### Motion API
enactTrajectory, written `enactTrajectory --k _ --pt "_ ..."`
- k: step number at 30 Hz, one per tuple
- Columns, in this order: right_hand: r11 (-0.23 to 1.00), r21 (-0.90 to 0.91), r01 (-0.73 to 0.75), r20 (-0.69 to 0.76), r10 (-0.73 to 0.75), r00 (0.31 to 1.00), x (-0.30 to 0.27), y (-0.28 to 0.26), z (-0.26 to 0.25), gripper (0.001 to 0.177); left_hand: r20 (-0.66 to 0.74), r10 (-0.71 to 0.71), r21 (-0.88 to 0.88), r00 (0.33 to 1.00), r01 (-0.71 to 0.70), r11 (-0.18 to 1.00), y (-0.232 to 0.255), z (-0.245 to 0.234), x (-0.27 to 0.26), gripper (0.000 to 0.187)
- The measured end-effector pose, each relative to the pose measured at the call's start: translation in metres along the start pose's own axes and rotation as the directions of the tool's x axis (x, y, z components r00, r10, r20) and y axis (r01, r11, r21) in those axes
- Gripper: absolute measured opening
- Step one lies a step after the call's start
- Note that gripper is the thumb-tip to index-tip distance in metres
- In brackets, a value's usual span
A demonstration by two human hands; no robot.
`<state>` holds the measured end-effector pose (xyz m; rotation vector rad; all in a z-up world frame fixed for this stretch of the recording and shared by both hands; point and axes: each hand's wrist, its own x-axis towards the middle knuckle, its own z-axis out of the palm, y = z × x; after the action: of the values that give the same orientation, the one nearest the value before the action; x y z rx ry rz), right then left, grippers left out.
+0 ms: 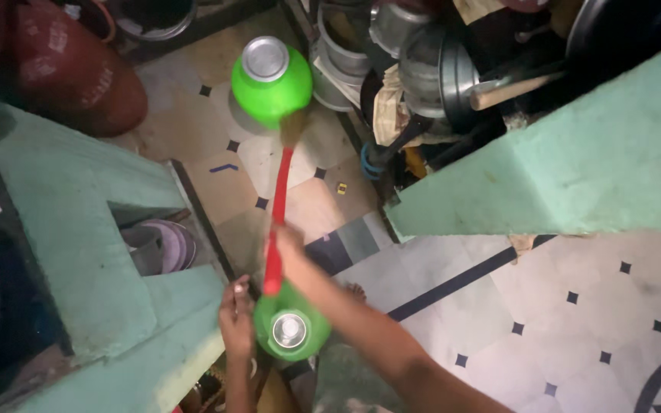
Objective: The person sweeps the floor using a broom, moving trash and debris toward a central area, and then moves a blue stool and several bags to sweep the space underneath them.
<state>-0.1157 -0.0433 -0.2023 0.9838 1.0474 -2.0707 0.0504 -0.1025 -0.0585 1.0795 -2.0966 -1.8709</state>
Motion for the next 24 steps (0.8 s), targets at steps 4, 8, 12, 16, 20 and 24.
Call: enactTrajectory --k 4,8,12,16,20,24 --pt "0.971 0.238 0.008 0.07 -0.026 0.997 0.087 -0.088 -0.005 0.013 0.01 0.108 -0.029 0.994 -0.108 0.994 0.011 -0.005 -0.001 0.044" --pt "0.97 0.231 0.075 0.053 -0.089 0.995 0.072 -0.07 -0.084 0.02 0.012 0.02 0.025 1.0 -0.02 0.999 -0.014 -0.005 -0.017 0.044" --pt "0.887 0.442 -0.134 0.012 0.143 0.99 -0.005 -0.01 -0.136 0.023 0.014 0.105 0.106 0.994 -0.106 0.989 -0.037 -0.004 -0.028 0.043" --pt "0.947 0.319 0.037 -0.179 0.022 0.984 -0.094 0.079 -0.125 0.016 0.087 0.125 0.109 0.988 -0.135 0.985 -0.032 -0.021 -0.055 0.045" --pt "0.97 0.188 0.155 -0.2 -0.117 0.973 -0.138 0.131 -0.078 0.011 0.13 0.203 -0.122 0.971 -0.187 0.975 -0.02 -0.037 -0.076 0.048" --pt "0.982 -0.093 0.164 -0.121 -0.175 0.977 -0.096 0.089 -0.085 0.01 0.06 0.171 -0.221 0.983 -0.154 0.963 -0.04 -0.054 -0.102 0.047"
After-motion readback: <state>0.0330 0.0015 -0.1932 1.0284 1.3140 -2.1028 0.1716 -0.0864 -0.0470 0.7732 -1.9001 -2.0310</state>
